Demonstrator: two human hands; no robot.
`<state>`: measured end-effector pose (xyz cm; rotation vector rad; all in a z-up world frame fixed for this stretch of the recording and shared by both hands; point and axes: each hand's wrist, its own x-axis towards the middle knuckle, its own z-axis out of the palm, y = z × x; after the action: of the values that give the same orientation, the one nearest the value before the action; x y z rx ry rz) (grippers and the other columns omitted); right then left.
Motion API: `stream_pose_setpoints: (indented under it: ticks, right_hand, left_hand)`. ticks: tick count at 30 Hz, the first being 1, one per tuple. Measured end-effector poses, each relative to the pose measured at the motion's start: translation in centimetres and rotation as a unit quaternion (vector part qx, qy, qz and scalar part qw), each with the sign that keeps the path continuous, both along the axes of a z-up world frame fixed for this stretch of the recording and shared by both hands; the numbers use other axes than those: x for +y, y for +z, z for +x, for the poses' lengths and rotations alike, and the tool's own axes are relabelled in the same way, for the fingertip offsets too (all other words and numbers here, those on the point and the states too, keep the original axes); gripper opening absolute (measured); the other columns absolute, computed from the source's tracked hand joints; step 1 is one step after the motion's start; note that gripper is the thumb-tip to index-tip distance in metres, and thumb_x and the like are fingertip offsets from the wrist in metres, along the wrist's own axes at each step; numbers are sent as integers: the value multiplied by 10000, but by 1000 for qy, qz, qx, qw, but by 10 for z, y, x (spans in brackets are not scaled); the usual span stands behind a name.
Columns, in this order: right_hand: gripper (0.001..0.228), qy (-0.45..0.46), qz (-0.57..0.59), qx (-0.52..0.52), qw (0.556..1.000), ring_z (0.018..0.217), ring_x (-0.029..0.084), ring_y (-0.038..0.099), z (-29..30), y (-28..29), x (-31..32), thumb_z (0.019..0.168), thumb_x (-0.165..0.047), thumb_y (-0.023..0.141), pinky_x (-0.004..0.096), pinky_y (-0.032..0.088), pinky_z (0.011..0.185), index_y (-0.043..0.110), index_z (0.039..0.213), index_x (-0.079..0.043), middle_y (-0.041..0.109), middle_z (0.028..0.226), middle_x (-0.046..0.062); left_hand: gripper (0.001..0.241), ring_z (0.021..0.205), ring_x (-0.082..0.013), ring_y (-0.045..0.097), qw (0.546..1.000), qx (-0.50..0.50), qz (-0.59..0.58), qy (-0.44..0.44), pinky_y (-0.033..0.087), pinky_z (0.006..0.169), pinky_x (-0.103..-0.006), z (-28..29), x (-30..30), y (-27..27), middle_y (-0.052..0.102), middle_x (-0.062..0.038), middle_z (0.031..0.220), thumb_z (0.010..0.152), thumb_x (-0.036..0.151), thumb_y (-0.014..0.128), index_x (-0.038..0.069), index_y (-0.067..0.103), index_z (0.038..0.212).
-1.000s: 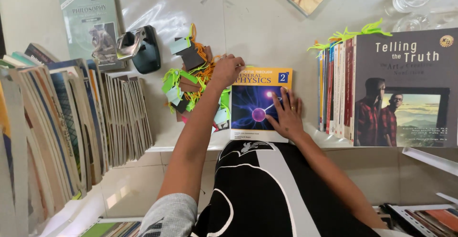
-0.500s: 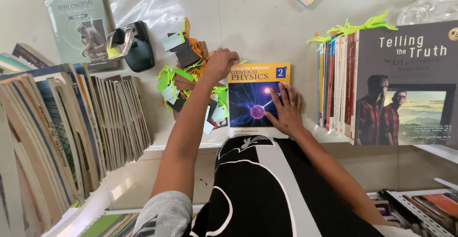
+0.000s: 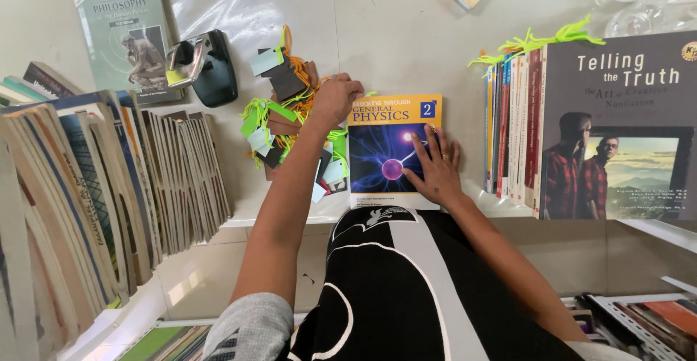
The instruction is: Attach color-coded tags to textbooks for library organization.
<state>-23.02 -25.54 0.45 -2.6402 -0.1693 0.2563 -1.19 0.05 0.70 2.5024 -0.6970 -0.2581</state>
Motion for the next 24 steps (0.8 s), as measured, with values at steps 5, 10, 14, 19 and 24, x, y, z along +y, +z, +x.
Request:
stream_pose_setpoints:
  ticks: [5,10,14,19,24]
  right_hand:
    - [900,-18,7,-12,1000,1580,396,21,-2,4,0,925,-584,610,653,32,1214,258,1632,-150,94,1717,170]
    - [977,-128,94,7,987,1520,465,155,-10,9,-9,898,-468,673,657,115,1172,194,1633,-38,134,1688,274]
    - [873,-196,177,16,964,1373,420,476,-22,-12,-18,925,-283,718,508,386,1132,258,1593,41,456,1509,278]
    - [777,-226,219,16,949,1213,314,623,-27,-36,-20,914,-207,761,397,521,994,370,1531,56,568,1418,254]
    - [676,-342,414,101,838,1158,182,628,-15,-55,-25,875,-171,771,330,508,993,463,1443,29,618,1336,113]
  left_hand:
    - [253,1104,-371,600,996,-76,-19,40,479,962,-485,-38,-1,35,642,-121,1153,914,243,720,132,718,1141]
    - [491,1271,-418,530,978,7,-66,199,428,1066,-477,-136,-8,50,533,-233,1421,969,310,706,107,566,1394]
    - [713,1317,-460,508,959,59,-148,236,421,1106,-498,-221,-5,35,501,-295,1423,917,305,743,1,431,1481]
    - [861,1302,-461,514,936,95,-193,280,453,1066,-493,-248,-1,-9,481,-319,1421,860,313,800,-45,344,1498]
    - [937,1051,-376,640,896,231,-133,354,531,896,-455,-223,8,-8,630,-246,1180,741,389,850,-4,409,1470]
